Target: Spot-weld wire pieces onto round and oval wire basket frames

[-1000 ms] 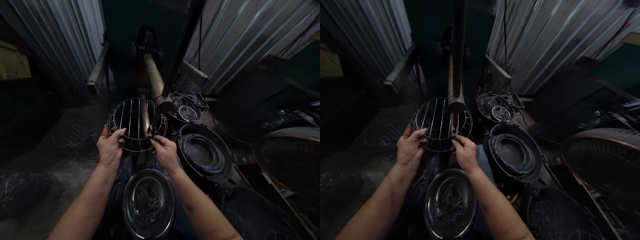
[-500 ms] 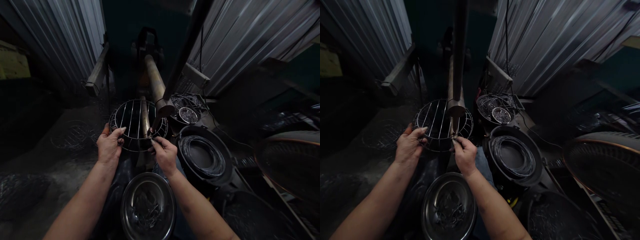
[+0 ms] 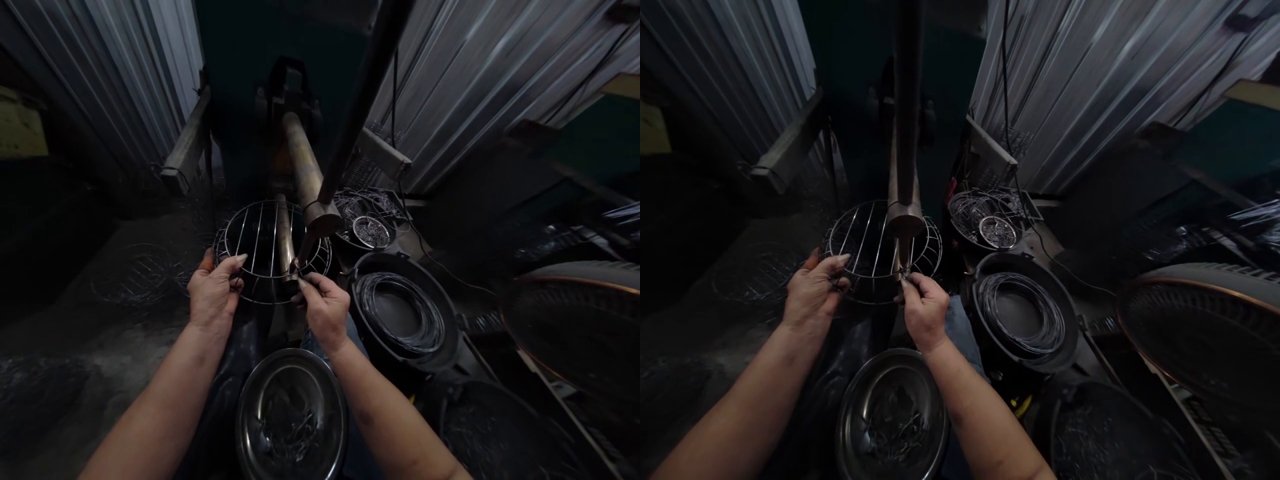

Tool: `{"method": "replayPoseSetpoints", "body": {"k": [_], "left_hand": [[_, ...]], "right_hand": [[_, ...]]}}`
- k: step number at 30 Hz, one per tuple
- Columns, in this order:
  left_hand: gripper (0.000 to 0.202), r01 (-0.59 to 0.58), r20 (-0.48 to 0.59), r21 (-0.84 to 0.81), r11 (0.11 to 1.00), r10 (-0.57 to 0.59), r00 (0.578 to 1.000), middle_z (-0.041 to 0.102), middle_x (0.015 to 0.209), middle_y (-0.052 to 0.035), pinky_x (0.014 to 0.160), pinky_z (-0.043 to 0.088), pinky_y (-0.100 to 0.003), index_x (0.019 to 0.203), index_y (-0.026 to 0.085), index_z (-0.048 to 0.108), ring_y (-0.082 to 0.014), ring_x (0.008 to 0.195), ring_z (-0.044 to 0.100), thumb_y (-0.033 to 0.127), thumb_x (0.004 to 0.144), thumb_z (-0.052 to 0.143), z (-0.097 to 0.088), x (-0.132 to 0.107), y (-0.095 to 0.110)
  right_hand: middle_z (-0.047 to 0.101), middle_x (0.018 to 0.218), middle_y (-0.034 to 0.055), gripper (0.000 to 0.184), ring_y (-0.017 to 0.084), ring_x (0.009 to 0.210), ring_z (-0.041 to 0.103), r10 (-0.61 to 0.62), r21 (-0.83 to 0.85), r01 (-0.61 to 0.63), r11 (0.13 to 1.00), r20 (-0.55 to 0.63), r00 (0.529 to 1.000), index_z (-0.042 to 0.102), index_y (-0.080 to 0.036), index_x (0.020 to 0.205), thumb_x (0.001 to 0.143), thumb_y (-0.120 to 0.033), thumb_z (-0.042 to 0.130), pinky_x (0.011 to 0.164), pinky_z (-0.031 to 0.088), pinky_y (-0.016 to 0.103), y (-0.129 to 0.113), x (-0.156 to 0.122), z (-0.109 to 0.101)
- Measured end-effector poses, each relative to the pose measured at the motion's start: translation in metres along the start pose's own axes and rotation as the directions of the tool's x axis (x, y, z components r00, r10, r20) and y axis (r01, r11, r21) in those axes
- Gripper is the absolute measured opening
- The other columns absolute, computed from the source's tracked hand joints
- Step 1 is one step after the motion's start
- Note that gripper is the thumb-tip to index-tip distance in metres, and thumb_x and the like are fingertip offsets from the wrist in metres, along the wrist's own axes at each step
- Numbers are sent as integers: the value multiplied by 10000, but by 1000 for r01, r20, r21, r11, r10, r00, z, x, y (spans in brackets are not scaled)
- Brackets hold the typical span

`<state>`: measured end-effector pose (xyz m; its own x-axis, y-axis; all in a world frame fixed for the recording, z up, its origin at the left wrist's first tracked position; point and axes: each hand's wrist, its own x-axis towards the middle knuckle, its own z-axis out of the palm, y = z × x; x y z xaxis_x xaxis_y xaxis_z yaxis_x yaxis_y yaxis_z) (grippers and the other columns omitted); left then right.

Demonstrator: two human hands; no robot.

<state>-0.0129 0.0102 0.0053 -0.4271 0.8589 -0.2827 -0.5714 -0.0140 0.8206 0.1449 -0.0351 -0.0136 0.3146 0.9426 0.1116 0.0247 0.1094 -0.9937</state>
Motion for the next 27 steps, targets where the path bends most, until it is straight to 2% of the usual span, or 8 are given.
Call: {"method": "replayPoseSetpoints", "body": {"k": [7,11,14,19,23,27], "left_hand": [[519,42,-50,28,999,-40,998,515,612,54,396,260,-178,812,199,503,-77,509,443,126,394,802,5,3,2],[529,22,-40,42,999,-20,999,524,612,54,402,267,-177,833,200,508,-76,506,447,143,397,803,6,4,2],[556,27,-58,46,999,-24,998,521,594,63,402,264,-173,862,204,508,-75,494,437,151,392,802,6,5,1],[574,17,-68,46,999,-14,998,530,606,64,407,269,-170,878,201,501,-77,500,456,146,387,793,7,4,3],[538,3,-84,49,999,1,996,519,601,64,401,257,-177,853,203,507,-80,499,444,138,397,787,8,3,4],[453,-27,-27,40,999,28,999,495,610,54,399,228,-185,772,200,503,-79,510,441,149,431,797,6,1,1]], "right_hand": [[621,544,-20,155,136,480,615,59,33,-60,998,20,998,672,-161,739,734,-312,636,452,475,213,-8,7,2],[627,545,-22,201,128,440,585,109,-2,-110,994,81,991,678,-159,829,747,-340,648,403,434,202,-8,5,-5],[608,531,-36,199,120,438,568,66,-100,-54,994,126,990,680,-166,875,771,-331,639,416,431,202,0,2,-12],[624,574,-22,188,131,497,589,-52,-222,76,972,110,992,690,-166,867,779,-314,617,487,474,223,10,3,-15],[615,573,-21,164,135,513,583,-122,-233,149,961,124,985,690,-174,841,791,-295,592,522,487,239,11,5,-14],[604,589,-20,133,118,485,543,-134,-228,166,959,149,980,680,-179,768,794,-282,601,519,475,241,8,8,-14]]}}
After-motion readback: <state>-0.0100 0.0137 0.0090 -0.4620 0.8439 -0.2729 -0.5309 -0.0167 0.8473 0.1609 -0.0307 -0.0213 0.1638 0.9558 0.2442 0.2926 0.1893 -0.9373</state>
